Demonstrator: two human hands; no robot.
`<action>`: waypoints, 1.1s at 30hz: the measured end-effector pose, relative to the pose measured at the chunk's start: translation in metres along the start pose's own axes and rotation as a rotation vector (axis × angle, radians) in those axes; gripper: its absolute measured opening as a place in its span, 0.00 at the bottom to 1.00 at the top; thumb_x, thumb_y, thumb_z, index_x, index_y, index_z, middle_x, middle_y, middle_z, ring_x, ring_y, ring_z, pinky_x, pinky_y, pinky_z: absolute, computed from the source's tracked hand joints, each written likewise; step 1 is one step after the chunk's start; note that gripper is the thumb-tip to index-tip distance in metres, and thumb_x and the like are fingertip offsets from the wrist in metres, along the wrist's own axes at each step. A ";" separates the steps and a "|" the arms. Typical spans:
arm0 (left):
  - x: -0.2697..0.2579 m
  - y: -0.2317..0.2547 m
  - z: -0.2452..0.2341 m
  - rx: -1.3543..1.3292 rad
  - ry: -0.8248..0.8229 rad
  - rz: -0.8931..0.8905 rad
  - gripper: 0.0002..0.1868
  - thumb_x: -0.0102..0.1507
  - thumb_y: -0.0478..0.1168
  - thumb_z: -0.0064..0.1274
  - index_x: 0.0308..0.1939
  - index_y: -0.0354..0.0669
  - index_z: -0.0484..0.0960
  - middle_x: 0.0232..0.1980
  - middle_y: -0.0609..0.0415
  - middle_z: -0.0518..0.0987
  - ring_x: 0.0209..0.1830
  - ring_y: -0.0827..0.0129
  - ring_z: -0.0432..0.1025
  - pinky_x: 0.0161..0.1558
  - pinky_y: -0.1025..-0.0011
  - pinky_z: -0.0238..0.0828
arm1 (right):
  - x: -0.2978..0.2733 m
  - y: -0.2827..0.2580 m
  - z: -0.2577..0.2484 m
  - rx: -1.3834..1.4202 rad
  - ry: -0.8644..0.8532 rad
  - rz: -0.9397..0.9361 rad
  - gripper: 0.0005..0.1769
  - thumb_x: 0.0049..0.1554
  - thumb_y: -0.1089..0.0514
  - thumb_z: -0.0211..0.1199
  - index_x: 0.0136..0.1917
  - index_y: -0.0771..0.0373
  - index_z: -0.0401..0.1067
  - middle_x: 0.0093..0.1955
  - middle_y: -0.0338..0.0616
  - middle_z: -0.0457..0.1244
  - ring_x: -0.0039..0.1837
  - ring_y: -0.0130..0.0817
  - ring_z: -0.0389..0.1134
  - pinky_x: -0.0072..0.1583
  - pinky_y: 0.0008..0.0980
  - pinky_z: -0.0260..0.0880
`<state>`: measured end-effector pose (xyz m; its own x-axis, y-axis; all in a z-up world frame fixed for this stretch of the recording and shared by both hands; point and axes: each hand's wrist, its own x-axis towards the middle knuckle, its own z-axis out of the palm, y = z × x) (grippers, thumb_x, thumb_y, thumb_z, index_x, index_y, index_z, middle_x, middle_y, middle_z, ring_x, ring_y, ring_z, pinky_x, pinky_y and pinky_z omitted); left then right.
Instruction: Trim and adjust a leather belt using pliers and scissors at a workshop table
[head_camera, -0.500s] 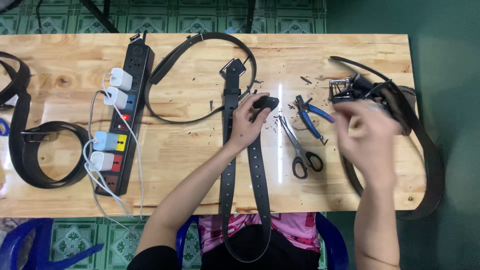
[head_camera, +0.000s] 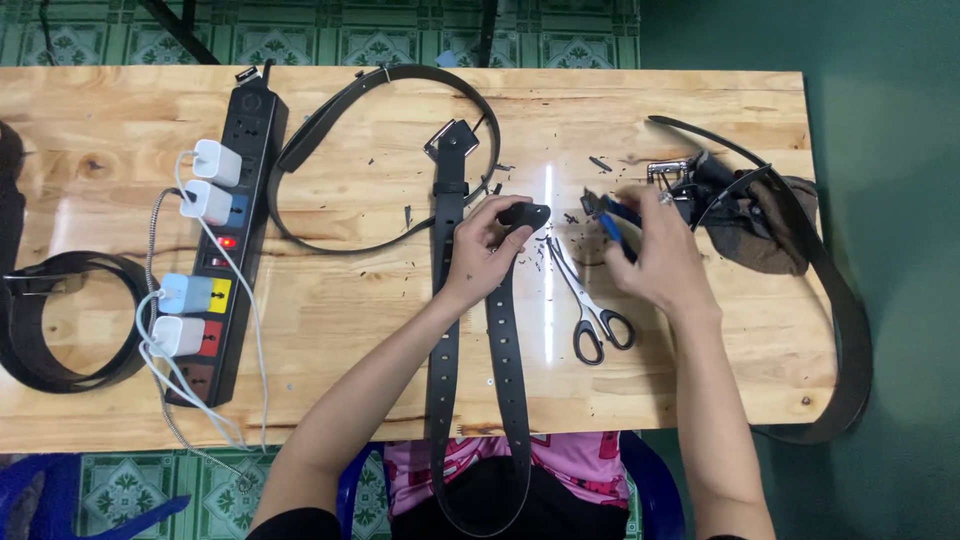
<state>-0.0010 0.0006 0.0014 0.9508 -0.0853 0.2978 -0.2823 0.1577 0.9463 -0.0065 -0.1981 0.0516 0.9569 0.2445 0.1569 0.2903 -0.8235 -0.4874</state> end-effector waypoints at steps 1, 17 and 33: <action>0.000 -0.001 0.001 -0.002 -0.001 -0.002 0.11 0.56 0.34 0.45 0.43 0.40 0.70 0.36 0.54 0.68 0.25 0.72 0.69 0.25 0.76 0.70 | 0.003 0.002 0.005 -0.001 -0.002 0.002 0.27 0.34 0.55 0.52 0.49 0.62 0.55 0.40 0.52 0.57 0.47 0.53 0.59 0.46 0.48 0.59; 0.003 0.005 0.005 0.087 -0.042 0.199 0.12 0.55 0.31 0.44 0.42 0.40 0.73 0.37 0.51 0.73 0.39 0.63 0.69 0.38 0.70 0.66 | 0.006 -0.001 0.030 -0.003 0.327 -0.498 0.21 0.44 0.51 0.48 0.47 0.64 0.66 0.40 0.47 0.56 0.40 0.41 0.56 0.44 0.36 0.57; -0.003 -0.006 0.004 0.061 -0.028 0.304 0.11 0.57 0.33 0.43 0.43 0.41 0.72 0.37 0.47 0.72 0.37 0.55 0.68 0.40 0.63 0.65 | 0.001 0.002 0.035 -0.077 0.341 -0.628 0.20 0.44 0.55 0.52 0.46 0.71 0.68 0.34 0.54 0.56 0.37 0.50 0.58 0.45 0.41 0.59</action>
<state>-0.0031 -0.0038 -0.0044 0.8179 -0.0700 0.5711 -0.5613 0.1209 0.8187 -0.0042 -0.1813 0.0206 0.5488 0.5210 0.6537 0.7716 -0.6166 -0.1563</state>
